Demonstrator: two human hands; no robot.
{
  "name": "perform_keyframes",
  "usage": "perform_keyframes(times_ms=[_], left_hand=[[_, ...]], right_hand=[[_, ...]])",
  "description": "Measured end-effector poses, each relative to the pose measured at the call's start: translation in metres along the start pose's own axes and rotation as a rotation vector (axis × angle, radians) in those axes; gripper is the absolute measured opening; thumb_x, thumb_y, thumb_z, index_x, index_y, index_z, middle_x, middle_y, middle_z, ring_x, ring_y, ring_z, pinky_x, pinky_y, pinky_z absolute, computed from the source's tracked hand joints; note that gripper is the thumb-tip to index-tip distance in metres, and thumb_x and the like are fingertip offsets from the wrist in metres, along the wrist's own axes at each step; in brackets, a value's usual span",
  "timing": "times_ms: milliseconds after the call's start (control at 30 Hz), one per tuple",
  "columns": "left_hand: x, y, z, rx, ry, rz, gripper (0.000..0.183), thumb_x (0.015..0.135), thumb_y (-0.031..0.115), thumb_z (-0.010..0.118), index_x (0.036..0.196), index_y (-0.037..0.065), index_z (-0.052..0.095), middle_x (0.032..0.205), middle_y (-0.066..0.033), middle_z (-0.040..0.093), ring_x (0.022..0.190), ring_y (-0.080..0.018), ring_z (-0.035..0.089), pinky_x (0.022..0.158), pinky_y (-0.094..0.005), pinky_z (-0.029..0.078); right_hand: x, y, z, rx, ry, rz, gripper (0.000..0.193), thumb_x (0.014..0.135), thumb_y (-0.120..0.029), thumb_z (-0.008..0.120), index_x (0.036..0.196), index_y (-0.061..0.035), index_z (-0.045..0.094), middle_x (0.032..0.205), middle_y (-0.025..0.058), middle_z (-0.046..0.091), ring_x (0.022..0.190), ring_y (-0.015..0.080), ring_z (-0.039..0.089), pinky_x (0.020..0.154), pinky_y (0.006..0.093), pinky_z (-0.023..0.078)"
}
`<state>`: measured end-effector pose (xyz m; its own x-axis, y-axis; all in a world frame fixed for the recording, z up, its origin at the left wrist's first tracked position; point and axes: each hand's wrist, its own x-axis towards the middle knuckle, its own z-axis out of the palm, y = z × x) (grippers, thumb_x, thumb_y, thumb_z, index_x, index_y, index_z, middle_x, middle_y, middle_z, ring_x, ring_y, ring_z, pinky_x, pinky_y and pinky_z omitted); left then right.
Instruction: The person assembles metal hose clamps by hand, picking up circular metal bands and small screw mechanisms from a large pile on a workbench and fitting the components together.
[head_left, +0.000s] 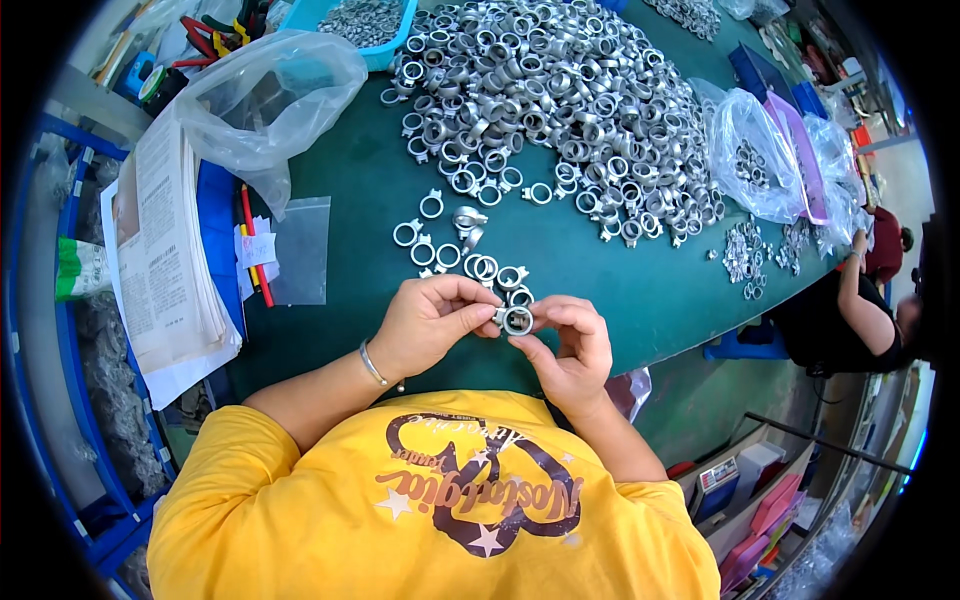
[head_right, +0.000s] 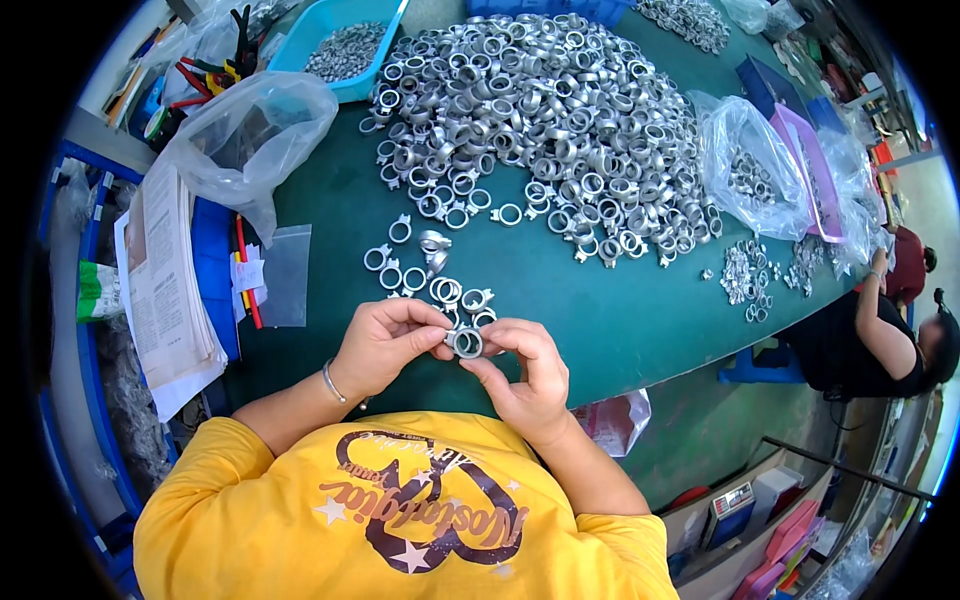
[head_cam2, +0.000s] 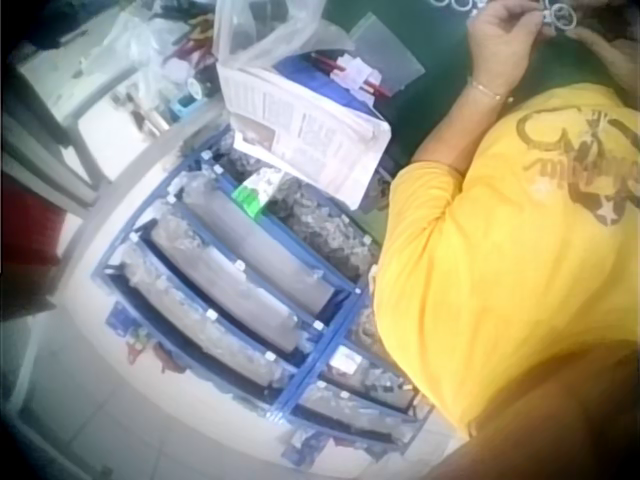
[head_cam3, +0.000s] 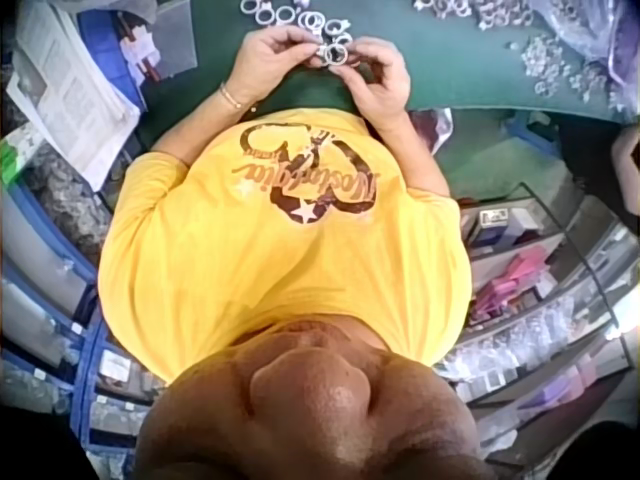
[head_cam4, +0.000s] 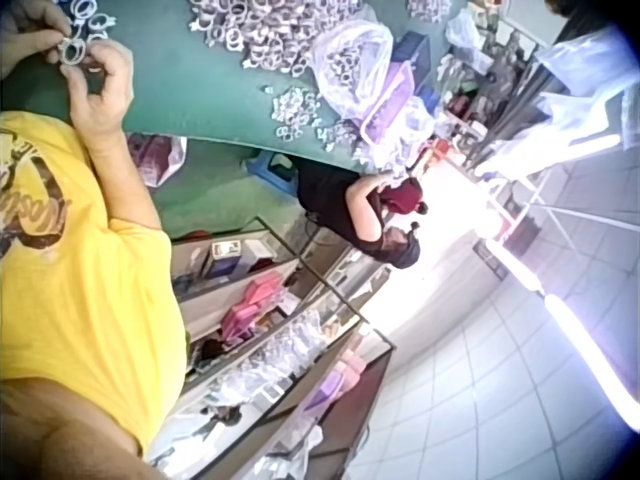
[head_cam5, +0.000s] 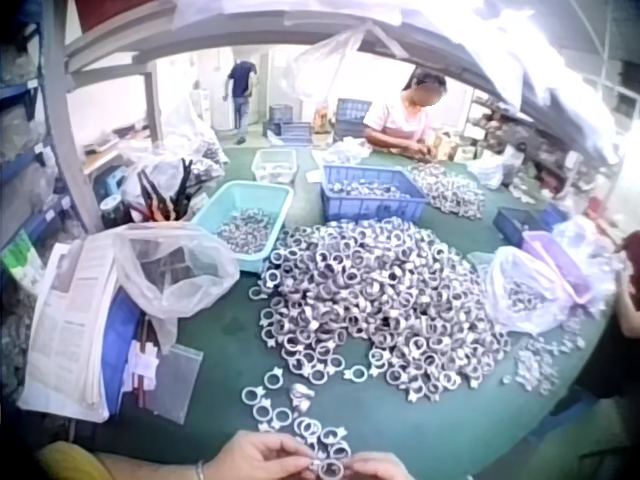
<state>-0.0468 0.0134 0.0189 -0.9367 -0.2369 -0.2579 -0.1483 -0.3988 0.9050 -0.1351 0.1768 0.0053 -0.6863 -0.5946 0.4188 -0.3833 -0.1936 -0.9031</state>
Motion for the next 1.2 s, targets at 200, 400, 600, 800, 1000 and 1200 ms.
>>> perform_keyframes(times_ms=[200,400,600,800,1000,1200], left_hand=[[-0.004,-0.001,0.001,-0.062,-0.048,-0.058,0.02,0.089,0.007,0.053,0.103,-0.004,0.059,0.089,-0.0108,0.064,0.077,-0.0146,0.063,0.07,-0.0254,0.054],[-0.005,-0.007,-0.006,-0.385,-0.059,-0.156,0.029,0.093,0.016,0.046,0.112,-0.003,0.055,0.097,-0.0131,0.061,0.082,-0.0187,0.063,0.071,-0.0289,0.055],[-0.003,-0.005,-0.02,-0.47,0.009,-0.072,0.023,0.093,0.019,0.045,0.101,0.001,0.056,0.09,-0.0117,0.062,0.074,-0.0165,0.062,0.059,-0.0248,0.052],[-0.007,-0.003,-0.022,-0.169,0.099,0.018,0.007,0.085,0.007,0.057,0.089,0.001,0.055,0.069,-0.006,0.058,0.054,-0.0093,0.053,0.048,-0.0182,0.042],[-0.009,-0.002,-0.017,-0.058,0.12,0.061,0.01,0.084,0.006,0.06,0.091,0.0,0.059,0.072,-0.0046,0.06,0.056,-0.0073,0.054,0.049,-0.0176,0.043],[-0.012,-0.005,-0.016,-0.042,0.021,0.101,0.008,0.082,0.004,0.062,0.088,-0.002,0.062,0.082,-0.0049,0.06,0.061,-0.0079,0.056,0.05,-0.0175,0.043]], right_hand=[[0.005,-0.009,0.008,-0.05,-0.005,-0.079,0.036,0.066,0.009,0.071,0.095,-0.0004,0.052,0.094,0.0156,0.061,0.08,0.0207,0.062,0.069,0.026,0.051],[0.041,-0.012,0.007,-0.368,-0.128,-0.205,0.019,0.068,0.005,0.068,0.084,0.0013,0.059,0.086,0.0148,0.062,0.079,0.0276,0.061,0.067,0.0324,0.05],[0.086,0.015,0.021,-0.655,-0.341,-0.216,0.023,0.069,0.005,0.061,0.089,-0.0061,0.064,0.085,0.0088,0.055,0.08,0.0272,0.054,0.067,0.0354,0.047],[0.088,0.019,0.024,-0.675,-0.41,-0.087,0.017,0.07,-0.002,0.066,0.086,-0.0035,0.06,0.089,0.0108,0.054,0.085,0.0289,0.054,0.071,0.0347,0.046],[0.057,0.0,0.02,-0.003,-0.338,0.39,0.02,0.07,0.004,0.069,0.083,-0.0021,0.055,0.091,0.0051,0.051,0.078,0.0112,0.054,0.063,0.0209,0.046],[0.035,0.0,0.02,-0.045,-0.349,0.224,0.019,0.068,0.004,0.071,0.082,-0.0031,0.059,0.089,0.0059,0.054,0.08,0.0147,0.054,0.065,0.0241,0.046]])
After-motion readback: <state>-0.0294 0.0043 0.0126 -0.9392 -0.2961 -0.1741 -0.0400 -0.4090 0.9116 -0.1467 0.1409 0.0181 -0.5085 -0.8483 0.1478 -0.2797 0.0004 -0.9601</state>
